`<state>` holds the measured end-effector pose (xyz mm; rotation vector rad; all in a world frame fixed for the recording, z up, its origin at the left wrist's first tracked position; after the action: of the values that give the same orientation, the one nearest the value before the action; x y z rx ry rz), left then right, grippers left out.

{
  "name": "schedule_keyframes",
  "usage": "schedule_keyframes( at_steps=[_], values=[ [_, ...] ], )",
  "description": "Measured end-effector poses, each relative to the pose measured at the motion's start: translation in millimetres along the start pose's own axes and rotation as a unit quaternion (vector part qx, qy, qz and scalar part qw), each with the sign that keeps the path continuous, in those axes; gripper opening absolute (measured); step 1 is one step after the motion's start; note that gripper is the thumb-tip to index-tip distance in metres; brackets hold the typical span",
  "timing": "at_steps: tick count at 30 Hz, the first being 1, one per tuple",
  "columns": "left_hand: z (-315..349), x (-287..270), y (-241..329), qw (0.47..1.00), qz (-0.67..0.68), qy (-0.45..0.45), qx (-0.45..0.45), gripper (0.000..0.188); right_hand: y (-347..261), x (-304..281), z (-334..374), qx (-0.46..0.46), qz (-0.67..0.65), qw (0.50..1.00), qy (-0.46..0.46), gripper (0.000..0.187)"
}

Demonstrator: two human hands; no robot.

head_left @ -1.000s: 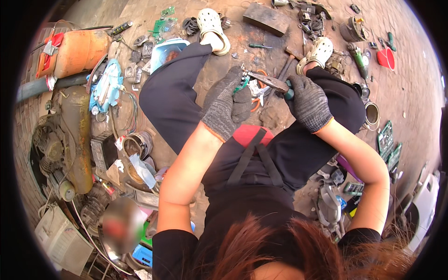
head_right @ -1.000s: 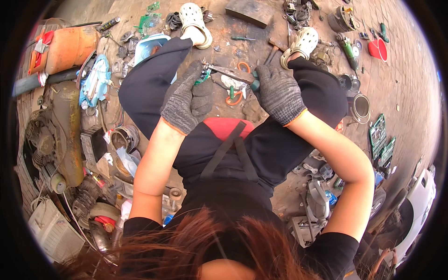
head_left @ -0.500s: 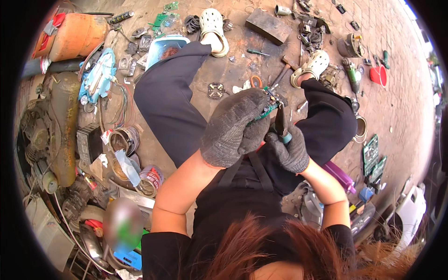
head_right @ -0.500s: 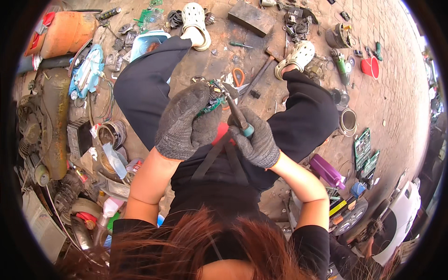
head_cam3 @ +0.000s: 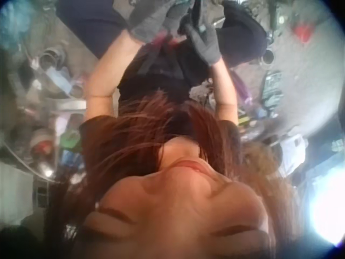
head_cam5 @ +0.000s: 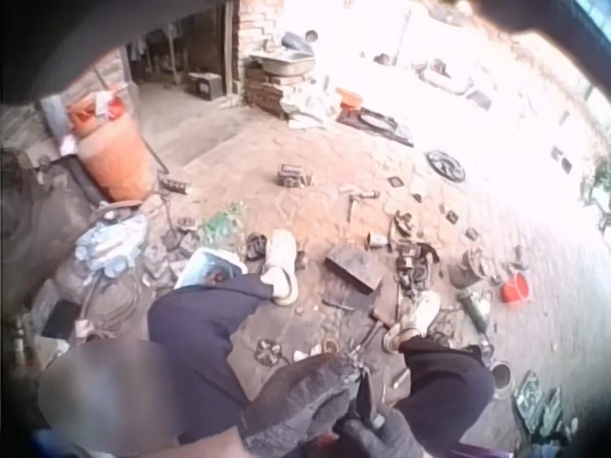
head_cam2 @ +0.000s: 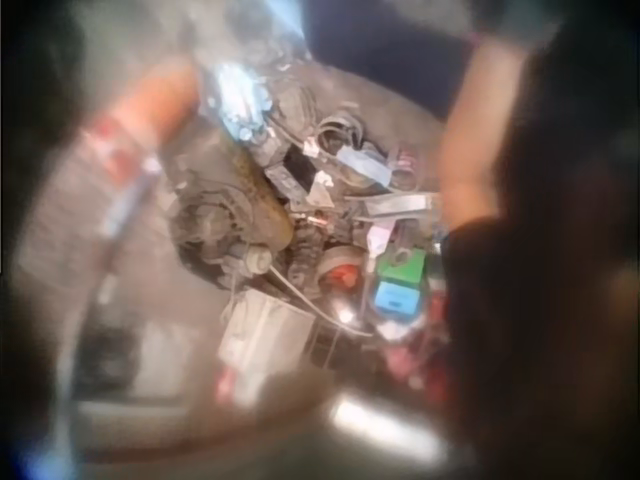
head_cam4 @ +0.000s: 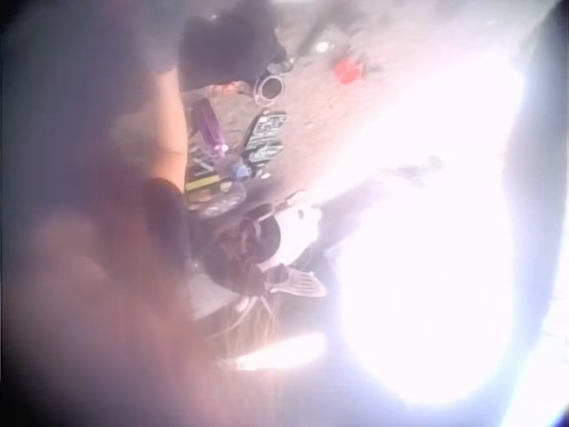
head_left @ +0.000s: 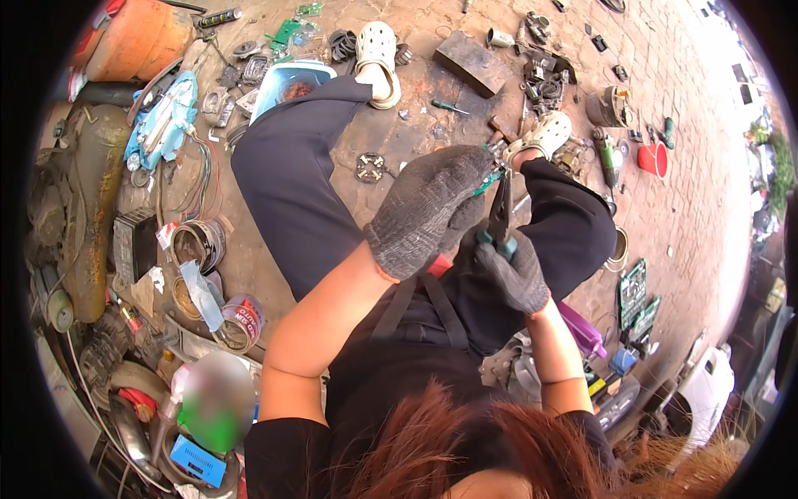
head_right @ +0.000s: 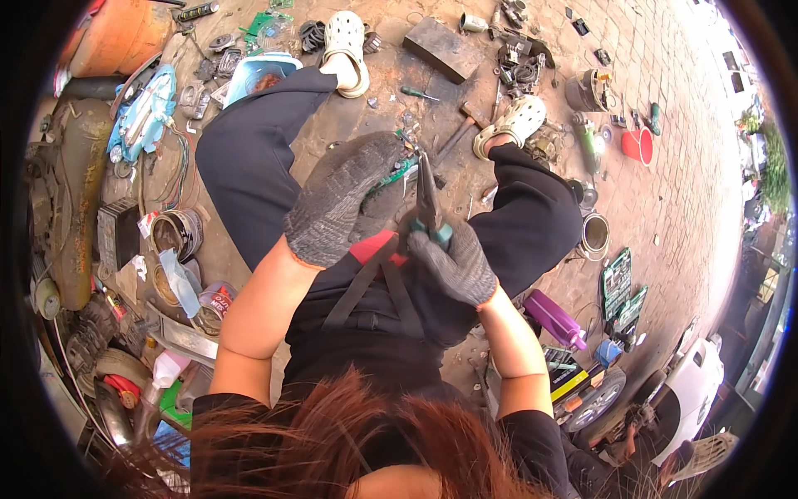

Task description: The person sits on the floor and uses pliers and a screwdriver to remove components from a small green circuit board. They repeatedly pry and pull parts off the board, placing removed pieces into a nearby blue container.

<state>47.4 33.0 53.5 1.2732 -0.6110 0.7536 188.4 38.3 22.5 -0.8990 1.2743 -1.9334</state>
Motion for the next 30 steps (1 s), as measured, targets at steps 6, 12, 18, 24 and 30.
schedule_keyframes(
  at_steps=[6, 12, 18, 24, 30],
  values=[
    [5, 21, 20, 0.990, -0.028, -0.133, -0.038, 0.035, -15, 18, 44, 0.060, -0.231, 0.958, -0.161, 0.048],
    [3, 18, 20, 0.991, -0.024, -0.126, -0.031, 0.037, -43, 27, 33, 0.099, -0.196, 0.969, -0.114, 0.036],
    [7, -3, 11, 0.996, 0.025, 0.018, -0.084, 0.031, -20, 11, 34, 0.129, -0.080, 0.988, -0.031, 0.027],
    [8, 4, 9, 0.983, 0.098, 0.045, -0.148, 0.031, -20, -3, 27, 0.116, -0.022, 0.993, 0.011, 0.030],
    [6, 3, 13, 0.990, -0.056, 0.050, -0.120, 0.025, -20, -1, 26, 0.116, -0.053, 0.992, 0.007, 0.031]
  ],
)
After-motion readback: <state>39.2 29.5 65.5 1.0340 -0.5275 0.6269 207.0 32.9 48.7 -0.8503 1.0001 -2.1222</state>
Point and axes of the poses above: each hand's wrist, its own z-axis away from the middle knuckle, its own x-axis out of the palm, y = z × x, the point moved 7 cm from there along -z, towards the middle knuckle, and after that the axes turned 10 degrees about -y, right-handed, at the moved point
